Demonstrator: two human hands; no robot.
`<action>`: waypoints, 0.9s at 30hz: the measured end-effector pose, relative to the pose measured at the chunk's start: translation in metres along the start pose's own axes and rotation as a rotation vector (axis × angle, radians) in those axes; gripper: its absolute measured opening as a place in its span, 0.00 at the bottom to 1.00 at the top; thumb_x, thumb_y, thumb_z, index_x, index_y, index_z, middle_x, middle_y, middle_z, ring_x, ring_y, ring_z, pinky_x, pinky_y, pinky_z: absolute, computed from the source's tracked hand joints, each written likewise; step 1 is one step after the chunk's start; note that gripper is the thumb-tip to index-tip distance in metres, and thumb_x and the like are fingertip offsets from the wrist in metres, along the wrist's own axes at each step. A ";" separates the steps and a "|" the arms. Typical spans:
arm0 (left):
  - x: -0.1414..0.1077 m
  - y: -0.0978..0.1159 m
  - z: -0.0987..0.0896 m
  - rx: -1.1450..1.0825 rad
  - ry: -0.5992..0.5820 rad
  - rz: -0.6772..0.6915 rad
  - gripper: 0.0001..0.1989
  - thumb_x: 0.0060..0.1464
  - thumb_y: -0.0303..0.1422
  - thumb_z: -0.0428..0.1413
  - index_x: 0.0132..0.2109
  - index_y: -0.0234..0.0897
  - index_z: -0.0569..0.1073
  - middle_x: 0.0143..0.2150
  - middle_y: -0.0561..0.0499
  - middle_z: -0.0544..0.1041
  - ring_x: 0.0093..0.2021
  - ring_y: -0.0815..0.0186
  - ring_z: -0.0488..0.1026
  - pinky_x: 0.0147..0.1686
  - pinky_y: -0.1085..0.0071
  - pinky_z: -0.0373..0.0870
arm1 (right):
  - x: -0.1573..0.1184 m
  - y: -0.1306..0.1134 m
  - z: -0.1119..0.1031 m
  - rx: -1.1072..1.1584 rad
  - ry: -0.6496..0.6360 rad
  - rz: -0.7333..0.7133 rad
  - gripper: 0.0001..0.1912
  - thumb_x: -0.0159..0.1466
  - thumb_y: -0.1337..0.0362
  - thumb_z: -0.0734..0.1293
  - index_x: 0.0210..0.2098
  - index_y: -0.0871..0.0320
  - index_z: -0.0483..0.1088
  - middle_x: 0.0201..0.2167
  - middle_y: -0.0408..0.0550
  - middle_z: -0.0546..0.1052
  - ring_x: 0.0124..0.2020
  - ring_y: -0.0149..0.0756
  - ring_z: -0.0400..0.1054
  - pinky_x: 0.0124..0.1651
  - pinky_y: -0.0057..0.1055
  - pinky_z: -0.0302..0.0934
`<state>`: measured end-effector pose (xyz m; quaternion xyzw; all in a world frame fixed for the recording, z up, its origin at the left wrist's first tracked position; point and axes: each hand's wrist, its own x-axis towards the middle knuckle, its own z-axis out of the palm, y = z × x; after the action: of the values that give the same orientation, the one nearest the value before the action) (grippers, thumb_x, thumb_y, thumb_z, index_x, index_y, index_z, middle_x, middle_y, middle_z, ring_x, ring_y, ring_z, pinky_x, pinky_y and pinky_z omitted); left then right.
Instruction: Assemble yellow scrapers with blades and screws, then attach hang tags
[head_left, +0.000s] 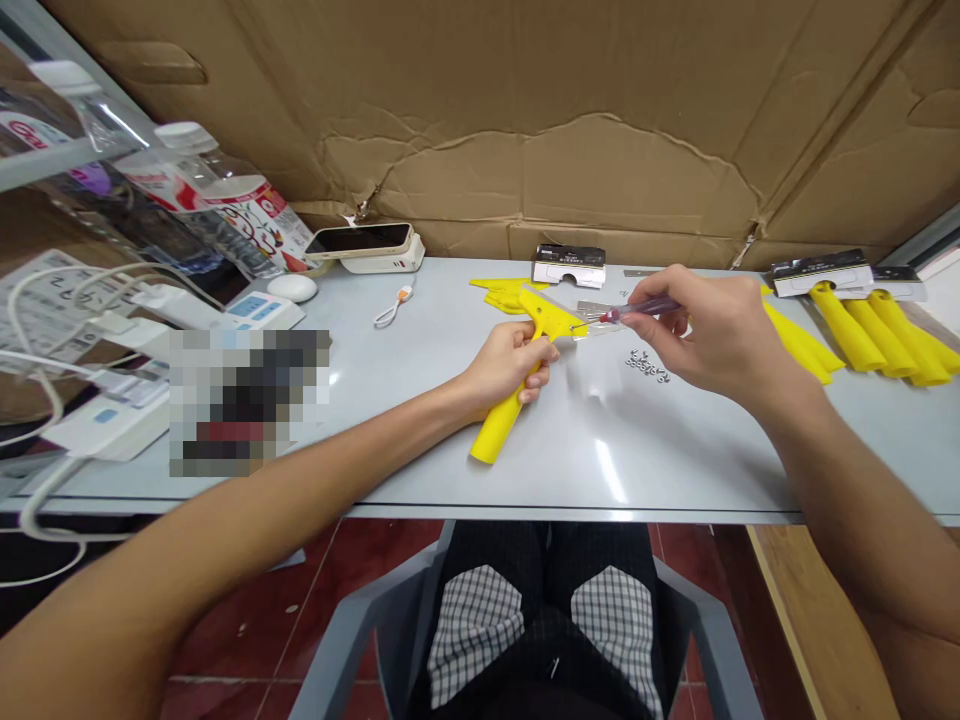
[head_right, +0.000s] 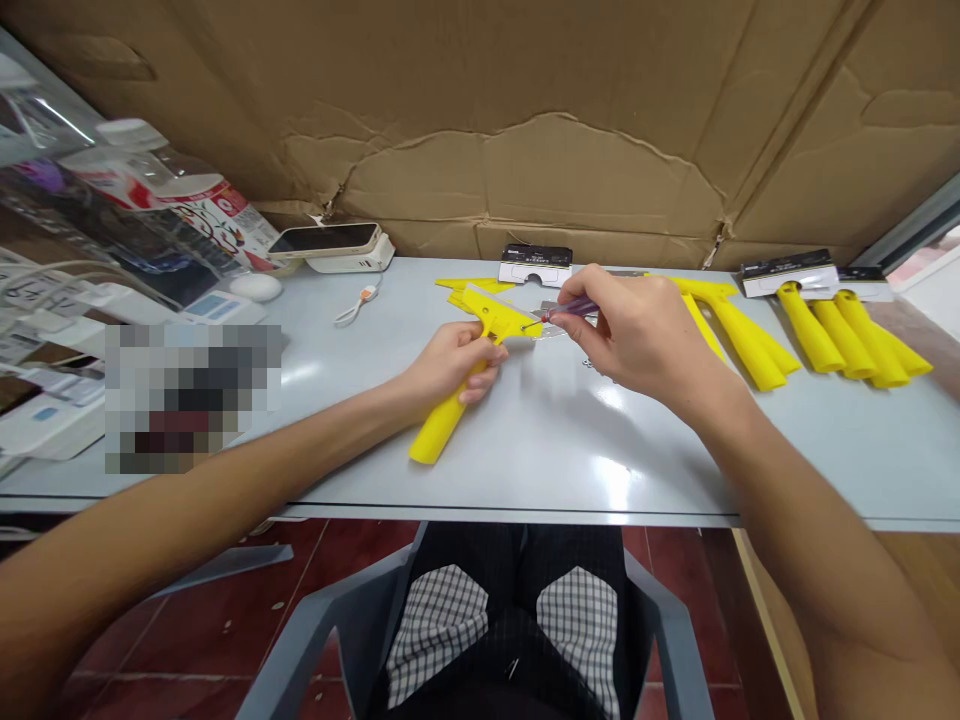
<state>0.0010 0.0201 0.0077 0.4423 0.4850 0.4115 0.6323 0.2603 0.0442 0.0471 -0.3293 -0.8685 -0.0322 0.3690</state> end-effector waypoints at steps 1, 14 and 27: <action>0.000 0.000 0.000 0.001 0.000 -0.001 0.10 0.59 0.20 0.59 0.34 0.38 0.69 0.22 0.60 0.67 0.14 0.77 0.58 0.13 0.79 0.57 | 0.000 0.000 0.000 -0.004 -0.001 -0.001 0.05 0.74 0.57 0.73 0.45 0.50 0.78 0.35 0.46 0.88 0.28 0.43 0.79 0.33 0.41 0.69; -0.002 0.003 0.003 -0.013 0.030 -0.015 0.10 0.58 0.19 0.59 0.35 0.38 0.69 0.22 0.59 0.68 0.14 0.77 0.58 0.13 0.79 0.56 | 0.002 -0.006 -0.006 -0.042 -0.109 0.012 0.04 0.74 0.58 0.71 0.46 0.49 0.78 0.32 0.44 0.87 0.27 0.43 0.77 0.33 0.40 0.62; 0.001 0.001 0.000 -0.036 0.002 0.003 0.10 0.57 0.21 0.61 0.34 0.38 0.69 0.23 0.59 0.67 0.15 0.77 0.58 0.13 0.79 0.56 | 0.002 -0.006 -0.005 -0.007 -0.080 0.037 0.03 0.74 0.58 0.74 0.44 0.47 0.79 0.30 0.43 0.86 0.29 0.45 0.80 0.35 0.42 0.67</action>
<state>0.0014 0.0214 0.0083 0.4313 0.4773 0.4217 0.6391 0.2592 0.0390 0.0528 -0.3474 -0.8763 -0.0151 0.3335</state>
